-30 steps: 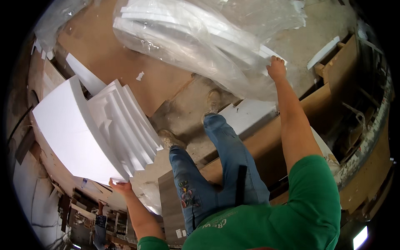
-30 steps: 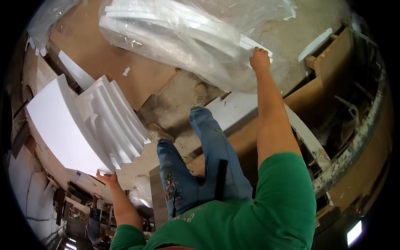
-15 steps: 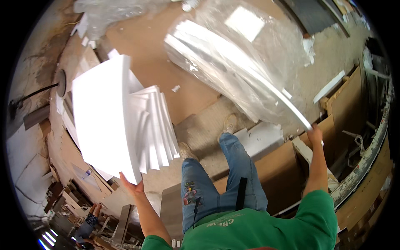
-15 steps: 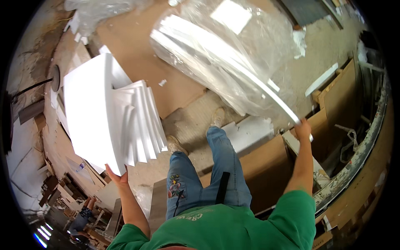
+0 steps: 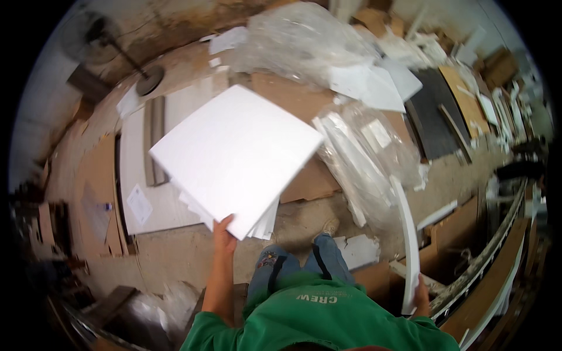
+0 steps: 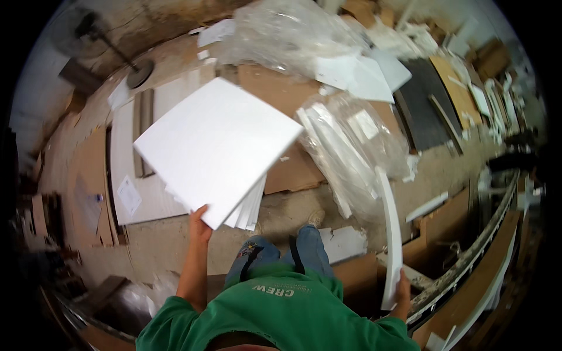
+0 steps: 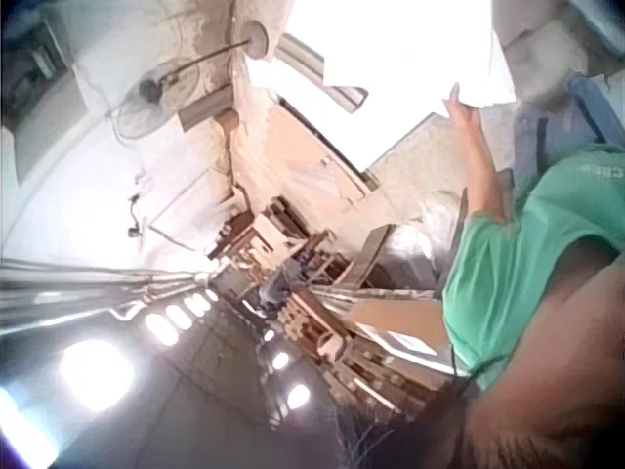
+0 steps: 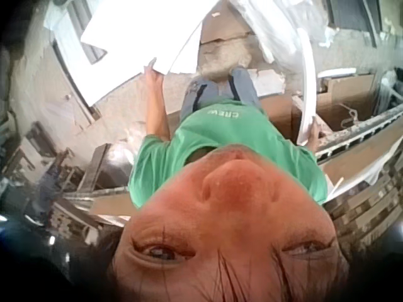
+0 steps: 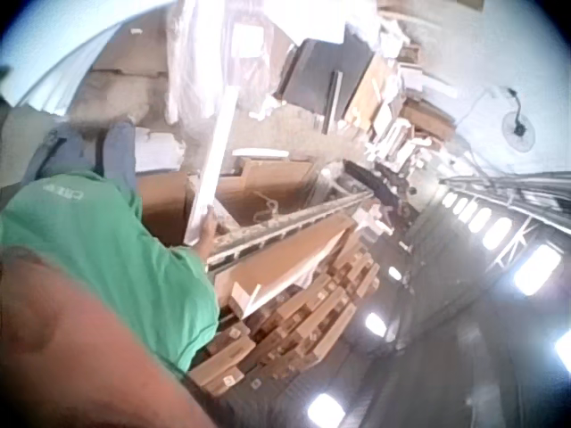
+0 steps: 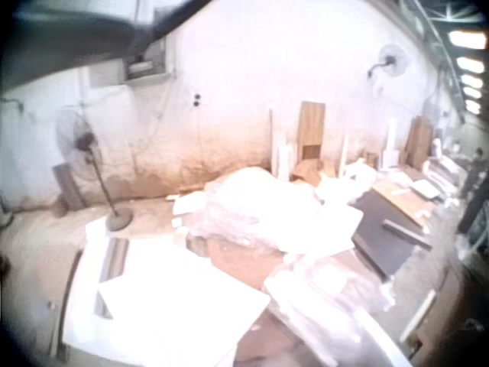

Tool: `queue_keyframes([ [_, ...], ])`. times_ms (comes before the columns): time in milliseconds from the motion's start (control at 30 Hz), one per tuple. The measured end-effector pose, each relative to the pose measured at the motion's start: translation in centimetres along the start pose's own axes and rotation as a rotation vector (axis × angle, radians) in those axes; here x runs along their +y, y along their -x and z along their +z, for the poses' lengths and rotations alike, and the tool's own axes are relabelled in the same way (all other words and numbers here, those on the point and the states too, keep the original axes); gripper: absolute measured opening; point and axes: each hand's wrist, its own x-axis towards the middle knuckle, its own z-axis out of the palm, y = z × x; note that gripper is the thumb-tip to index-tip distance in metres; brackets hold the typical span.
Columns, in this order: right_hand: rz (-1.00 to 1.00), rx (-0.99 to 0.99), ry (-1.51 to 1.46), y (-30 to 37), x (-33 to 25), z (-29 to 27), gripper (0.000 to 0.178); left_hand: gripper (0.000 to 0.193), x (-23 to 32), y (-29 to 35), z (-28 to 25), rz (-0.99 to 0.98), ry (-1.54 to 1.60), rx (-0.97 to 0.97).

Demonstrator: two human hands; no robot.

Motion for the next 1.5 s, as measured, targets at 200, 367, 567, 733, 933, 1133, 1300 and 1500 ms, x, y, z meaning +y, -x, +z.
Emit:
queue_keyframes([
  [200,0.368,-0.948,-0.891,8.8,-7.4,17.7,0.032,0.051,3.8,5.7,-1.3,0.049,0.005,0.003],
  [367,0.274,-1.04,-0.976,10.2,-19.6,27.7,0.021,0.047,6.1,8.7,-3.5,0.19,0.041,0.059],
  [567,-0.119,-1.277,-0.548,27.6,-24.8,41.0,0.026,0.044,7.6,14.0,-3.3,0.328,0.127,0.147],
  [733,-0.731,-1.588,0.451,27.5,-20.2,48.8,0.04,0.054,6.8,16.3,-4.8,0.429,0.2,0.242],
  [933,-1.062,-1.67,0.813,37.1,-15.4,51.4,0.049,0.063,10.3,17.3,-6.5,0.503,0.289,0.21],
  [1133,-1.202,-1.671,0.931,48.2,-11.3,56.2,0.044,0.075,17.5,17.7,-14.7,0.522,0.381,0.122],
  [1300,-1.405,-1.73,0.919,61.0,-4.2,63.0,0.044,0.081,28.1,20.5,-24.8,0.695,0.387,0.238],
  [1500,-1.533,-2.048,0.832,76.5,3.7,69.6,0.045,0.07,39.1,27.0,-34.3,1.025,0.374,0.562],
])
